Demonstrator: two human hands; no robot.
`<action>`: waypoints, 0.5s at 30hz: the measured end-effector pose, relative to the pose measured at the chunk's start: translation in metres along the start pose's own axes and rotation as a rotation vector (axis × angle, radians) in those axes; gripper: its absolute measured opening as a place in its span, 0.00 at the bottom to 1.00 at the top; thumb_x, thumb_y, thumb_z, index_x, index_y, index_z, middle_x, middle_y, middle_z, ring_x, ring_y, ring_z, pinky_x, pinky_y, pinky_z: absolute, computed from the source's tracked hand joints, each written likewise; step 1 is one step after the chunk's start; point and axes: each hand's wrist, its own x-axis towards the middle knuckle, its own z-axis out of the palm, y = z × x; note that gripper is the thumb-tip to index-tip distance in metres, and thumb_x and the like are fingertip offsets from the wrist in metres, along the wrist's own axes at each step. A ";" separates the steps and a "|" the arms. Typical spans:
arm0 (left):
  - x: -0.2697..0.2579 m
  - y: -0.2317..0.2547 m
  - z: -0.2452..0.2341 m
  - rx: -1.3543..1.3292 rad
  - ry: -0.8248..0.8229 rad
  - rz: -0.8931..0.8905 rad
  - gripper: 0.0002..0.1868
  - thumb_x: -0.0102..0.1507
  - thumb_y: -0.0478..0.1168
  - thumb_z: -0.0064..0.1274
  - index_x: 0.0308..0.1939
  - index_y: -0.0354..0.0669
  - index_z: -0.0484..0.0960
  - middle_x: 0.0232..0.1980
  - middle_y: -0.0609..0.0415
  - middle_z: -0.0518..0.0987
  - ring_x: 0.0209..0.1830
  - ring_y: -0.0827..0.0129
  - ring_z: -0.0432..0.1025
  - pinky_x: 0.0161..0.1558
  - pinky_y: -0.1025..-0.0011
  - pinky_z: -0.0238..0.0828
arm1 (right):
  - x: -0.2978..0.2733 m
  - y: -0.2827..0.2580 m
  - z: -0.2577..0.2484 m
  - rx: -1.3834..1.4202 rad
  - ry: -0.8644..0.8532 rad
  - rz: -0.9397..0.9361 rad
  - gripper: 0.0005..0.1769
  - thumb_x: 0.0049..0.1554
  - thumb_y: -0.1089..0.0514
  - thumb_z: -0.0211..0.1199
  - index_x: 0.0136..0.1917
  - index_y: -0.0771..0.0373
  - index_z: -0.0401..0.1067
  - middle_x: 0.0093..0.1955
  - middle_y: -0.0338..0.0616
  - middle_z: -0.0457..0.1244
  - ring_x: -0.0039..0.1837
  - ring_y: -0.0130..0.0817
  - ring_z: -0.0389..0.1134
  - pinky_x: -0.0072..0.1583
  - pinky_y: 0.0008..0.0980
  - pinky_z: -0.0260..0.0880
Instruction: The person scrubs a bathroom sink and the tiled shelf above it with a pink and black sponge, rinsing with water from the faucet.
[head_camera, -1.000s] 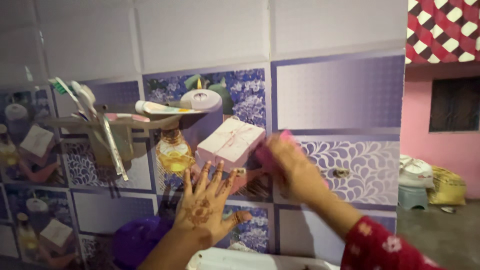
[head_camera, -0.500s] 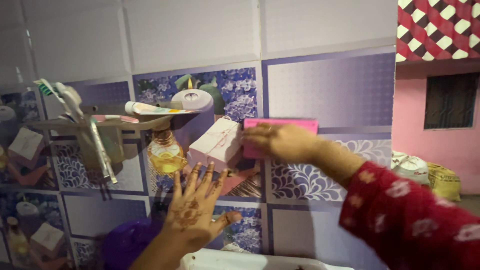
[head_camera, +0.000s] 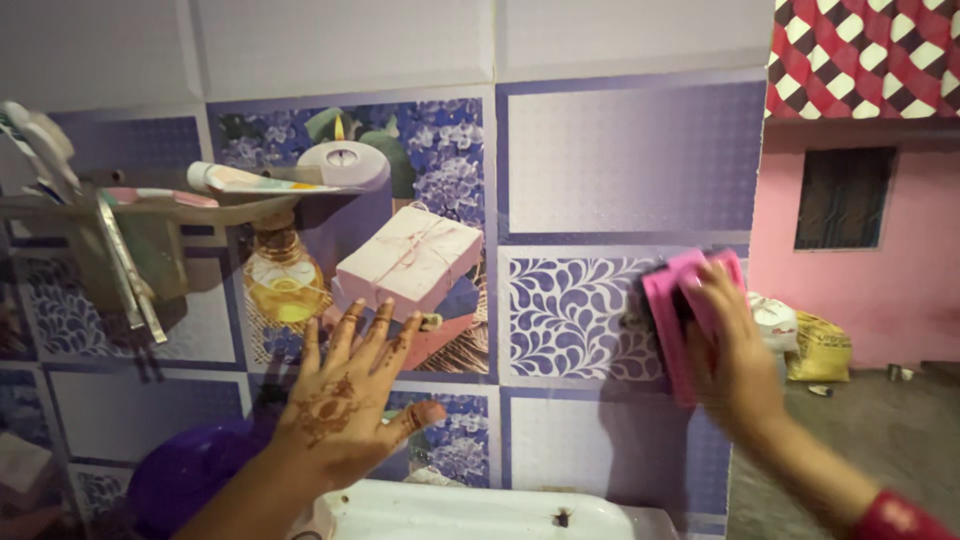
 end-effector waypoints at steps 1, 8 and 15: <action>0.000 0.001 0.000 -0.007 -0.005 -0.001 0.58 0.58 0.83 0.27 0.81 0.52 0.43 0.82 0.41 0.44 0.81 0.42 0.33 0.72 0.37 0.20 | -0.020 -0.003 0.004 0.018 0.032 0.031 0.29 0.59 0.69 0.54 0.73 0.61 0.61 0.80 0.56 0.54 0.82 0.58 0.52 0.78 0.47 0.57; 0.000 0.001 -0.004 -0.042 -0.070 -0.029 0.58 0.58 0.83 0.25 0.82 0.53 0.41 0.82 0.41 0.43 0.81 0.41 0.33 0.72 0.36 0.19 | -0.106 -0.022 0.023 0.138 -0.033 0.010 0.34 0.52 0.72 0.53 0.72 0.66 0.58 0.77 0.68 0.52 0.80 0.65 0.50 0.77 0.47 0.49; 0.001 0.006 -0.012 -0.042 -0.093 -0.068 0.57 0.59 0.82 0.27 0.82 0.53 0.42 0.82 0.41 0.46 0.82 0.42 0.35 0.73 0.36 0.22 | -0.019 -0.013 0.017 0.048 0.140 0.121 0.31 0.58 0.69 0.55 0.74 0.66 0.59 0.81 0.60 0.53 0.83 0.58 0.52 0.80 0.46 0.51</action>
